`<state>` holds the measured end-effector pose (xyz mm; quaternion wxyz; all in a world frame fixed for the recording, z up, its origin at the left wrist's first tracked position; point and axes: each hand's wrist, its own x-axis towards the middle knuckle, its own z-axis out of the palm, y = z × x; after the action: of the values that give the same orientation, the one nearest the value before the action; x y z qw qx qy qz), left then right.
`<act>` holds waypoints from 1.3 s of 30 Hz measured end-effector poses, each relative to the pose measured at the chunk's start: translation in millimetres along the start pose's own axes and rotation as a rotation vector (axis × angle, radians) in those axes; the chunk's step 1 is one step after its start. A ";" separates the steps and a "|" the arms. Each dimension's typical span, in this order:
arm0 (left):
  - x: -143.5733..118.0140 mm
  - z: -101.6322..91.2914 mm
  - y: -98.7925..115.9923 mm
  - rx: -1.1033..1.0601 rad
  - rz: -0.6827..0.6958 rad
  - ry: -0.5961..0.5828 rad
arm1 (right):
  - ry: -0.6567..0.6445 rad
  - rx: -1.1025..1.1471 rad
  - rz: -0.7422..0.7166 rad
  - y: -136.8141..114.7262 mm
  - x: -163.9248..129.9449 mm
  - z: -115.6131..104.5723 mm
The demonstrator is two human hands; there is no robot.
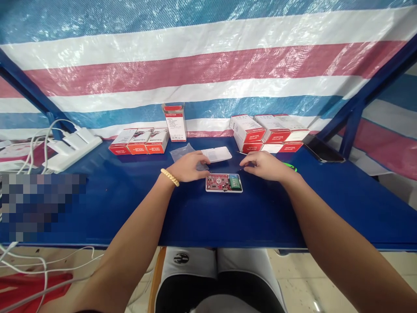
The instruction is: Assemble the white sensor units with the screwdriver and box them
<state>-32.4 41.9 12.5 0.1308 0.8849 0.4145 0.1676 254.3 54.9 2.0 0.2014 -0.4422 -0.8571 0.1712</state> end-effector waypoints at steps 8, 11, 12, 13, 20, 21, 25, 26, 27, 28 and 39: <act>3.5 6.3 -8.2 0.078 -0.003 0.133 | -0.063 -0.028 -0.022 10.6 4.0 8.3; 4.3 5.8 -4.0 0.112 -0.013 0.138 | -0.072 -0.069 -0.036 13.2 4.3 10.8; 4.5 5.8 -2.4 0.126 -0.018 0.138 | -0.076 -0.086 -0.047 12.2 3.9 10.9; 4.8 6.1 -0.5 0.140 -0.018 0.143 | -0.073 -0.102 -0.051 10.0 3.4 10.8; 12.1 21.2 28.1 0.138 0.235 0.294 | 0.159 0.293 -0.002 -29.4 4.6 20.0; 13.3 24.1 32.7 0.121 0.278 0.322 | 0.172 0.407 -0.019 -35.1 5.8 23.2; 15.6 31.8 43.7 0.074 0.311 0.492 | 0.157 0.816 0.019 -48.7 9.9 35.3; 15.6 32.5 44.5 0.071 0.300 0.527 | 0.147 0.909 0.053 -49.8 10.3 37.4; 15.4 32.6 44.6 0.069 0.291 0.550 | 0.136 0.995 0.087 -50.3 10.5 38.9; 15.3 32.4 44.1 0.068 0.286 0.560 | 0.127 1.071 0.112 -50.6 10.4 39.9; 18.5 33.4 28.9 0.032 0.410 0.664 | 0.130 1.127 0.131 -50.3 7.8 33.6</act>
<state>12.1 35.3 -3.7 -0.0606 0.8489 0.2515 0.4610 198.8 29.8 -1.6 0.4472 -0.3285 -0.5900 0.5865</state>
